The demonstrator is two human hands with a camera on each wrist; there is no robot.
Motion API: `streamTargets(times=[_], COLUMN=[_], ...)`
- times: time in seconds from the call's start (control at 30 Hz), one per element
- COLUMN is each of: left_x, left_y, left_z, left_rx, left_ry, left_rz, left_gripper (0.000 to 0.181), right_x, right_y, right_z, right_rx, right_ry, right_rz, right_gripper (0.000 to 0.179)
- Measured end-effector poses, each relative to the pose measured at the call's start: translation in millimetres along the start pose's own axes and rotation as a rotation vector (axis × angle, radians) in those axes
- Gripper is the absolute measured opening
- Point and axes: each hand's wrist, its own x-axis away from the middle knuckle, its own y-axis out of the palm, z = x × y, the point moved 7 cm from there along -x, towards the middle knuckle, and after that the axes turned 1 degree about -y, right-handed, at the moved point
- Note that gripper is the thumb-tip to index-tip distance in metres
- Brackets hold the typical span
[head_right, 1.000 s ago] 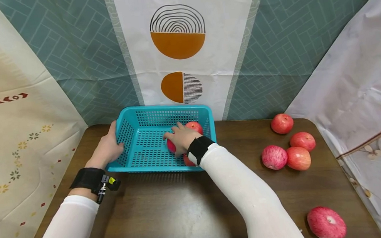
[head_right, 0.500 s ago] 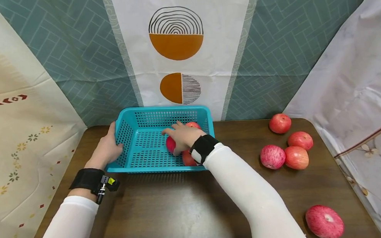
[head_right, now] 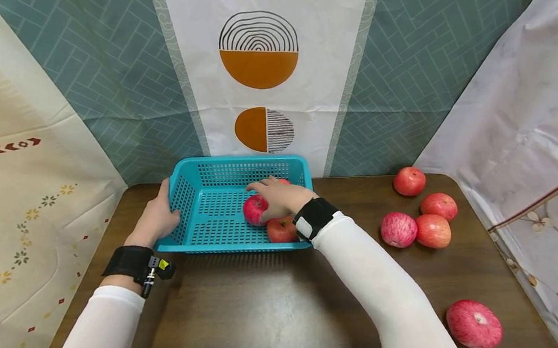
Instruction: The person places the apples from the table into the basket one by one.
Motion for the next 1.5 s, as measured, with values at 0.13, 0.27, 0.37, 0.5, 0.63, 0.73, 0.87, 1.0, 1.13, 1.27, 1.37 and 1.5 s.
streamTargets(times=[0.13, 0.27, 0.37, 0.5, 0.63, 0.73, 0.87, 1.0, 1.13, 1.27, 1.37, 1.5], left_x=[-0.3, -0.2, -0.2, -0.1, -0.1, 0.5, 1.2, 2.4, 3.7, 3.5, 2.3, -0.3], left_y=[1.2, 1.4, 1.0, 0.0, -1.7, -3.0, -2.9, -2.5, -3.0, -2.7, -1.5, 1.5], left_z=[-1.6, -3.5, -4.4, -4.5, -5.2, -5.8, -6.8, -6.7, -5.1, -3.4, -2.1, -0.1], left_rx=[0.004, 0.010, 0.013, 0.014, 0.016, 0.012, 0.004, 0.010, 0.011, 0.006, 0.001, -0.002], left_ry=[-0.007, -0.007, -0.002, 0.001, 0.000, 0.002, 0.004, 0.005, 0.012, 0.012, 0.006, -0.005], left_rz=[-0.004, -0.003, -0.002, -0.002, 0.000, 0.005, 0.005, 0.003, 0.005, 0.005, 0.006, 0.004], left_gripper=[0.091, 0.091, 0.091, 0.092, 0.092, 0.091, 0.091, 0.090, 0.091, 0.091, 0.091, 0.091], right_x=[6.1, 13.5, 21.0, 33.0, 44.9, 52.4, 60.8, 69.6, 77.2, 84.1, 90.3, 100.3], right_y=[-5.4, -11.0, -13.3, -14.9, -15.3, -14.7, -12.4, -10.3, -8.9, -6.7, -5.6, -3.8], right_z=[1.3, 4.6, 10.2, 19.6, 27.1, 31.6, 36.6, 38.1, 39.6, 43.7, 46.5, 51.6], right_rx=[0.008, 0.016, 0.008, -0.023, -0.046, -0.036, -0.027, -0.046, -0.055, -0.054, -0.065, -0.077], right_ry=[-0.024, -0.055, -0.060, -0.047, -0.043, -0.040, -0.040, -0.058, -0.079, -0.081, -0.085, -0.083], right_rz=[0.044, 0.098, 0.128, 0.164, 0.191, 0.204, 0.218, 0.235, 0.256, 0.270, 0.284, 0.303], right_gripper=[0.070, 0.061, 0.059, 0.055, 0.055, 0.056, 0.056, 0.057, 0.058, 0.058, 0.057, 0.055])
